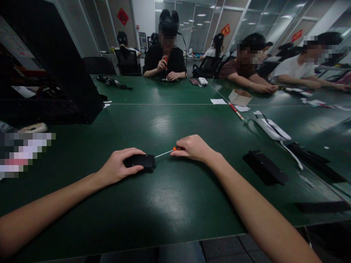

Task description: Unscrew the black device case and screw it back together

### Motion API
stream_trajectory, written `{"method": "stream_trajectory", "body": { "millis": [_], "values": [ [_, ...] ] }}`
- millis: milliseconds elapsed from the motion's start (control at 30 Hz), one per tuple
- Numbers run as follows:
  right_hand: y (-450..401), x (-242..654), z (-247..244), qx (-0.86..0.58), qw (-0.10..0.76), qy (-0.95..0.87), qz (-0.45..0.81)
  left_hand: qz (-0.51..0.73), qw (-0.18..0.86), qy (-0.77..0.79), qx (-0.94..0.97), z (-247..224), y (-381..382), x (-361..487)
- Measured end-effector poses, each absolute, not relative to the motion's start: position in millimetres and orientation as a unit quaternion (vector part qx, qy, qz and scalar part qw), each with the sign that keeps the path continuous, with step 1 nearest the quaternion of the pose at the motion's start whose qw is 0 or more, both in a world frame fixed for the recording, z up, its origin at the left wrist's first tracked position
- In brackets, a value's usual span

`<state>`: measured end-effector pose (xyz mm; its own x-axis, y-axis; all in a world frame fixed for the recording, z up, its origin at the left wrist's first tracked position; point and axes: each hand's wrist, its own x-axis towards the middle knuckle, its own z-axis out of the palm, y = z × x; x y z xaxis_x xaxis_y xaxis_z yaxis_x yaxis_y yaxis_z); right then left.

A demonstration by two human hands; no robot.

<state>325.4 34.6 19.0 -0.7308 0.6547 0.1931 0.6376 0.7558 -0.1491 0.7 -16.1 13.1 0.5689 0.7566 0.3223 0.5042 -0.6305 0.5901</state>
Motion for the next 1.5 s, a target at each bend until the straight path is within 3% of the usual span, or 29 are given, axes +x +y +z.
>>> {"method": "stream_trajectory", "body": {
  "millis": [333, 667, 933, 1233, 1500],
  "values": [
    [27.2, 295.4, 1.6, -0.327, 0.102, -0.934, 0.103, 0.288, 0.228, 0.365, 0.856, 12.8, -16.1, 1.3],
    [23.3, 299.2, 8.9, -0.335, 0.139, -0.931, 0.031, 0.305, 0.224, 0.35, 0.857, 12.1, -15.9, 0.1],
    [15.1, 281.6, 4.6, -0.296, 0.159, -0.939, 0.081, 0.315, 0.24, 0.35, 0.849, 15.0, -16.4, 0.4],
    [19.4, 296.3, 6.8, -0.319, 0.175, -0.93, -0.054, 0.237, 0.264, 0.317, 0.88, 26.0, 3.6, -24.4],
    [18.5, 292.6, 7.6, -0.303, 0.175, -0.934, -0.071, 0.26, 0.242, 0.355, 0.865, 19.8, 5.9, -28.9]
  ]
}}
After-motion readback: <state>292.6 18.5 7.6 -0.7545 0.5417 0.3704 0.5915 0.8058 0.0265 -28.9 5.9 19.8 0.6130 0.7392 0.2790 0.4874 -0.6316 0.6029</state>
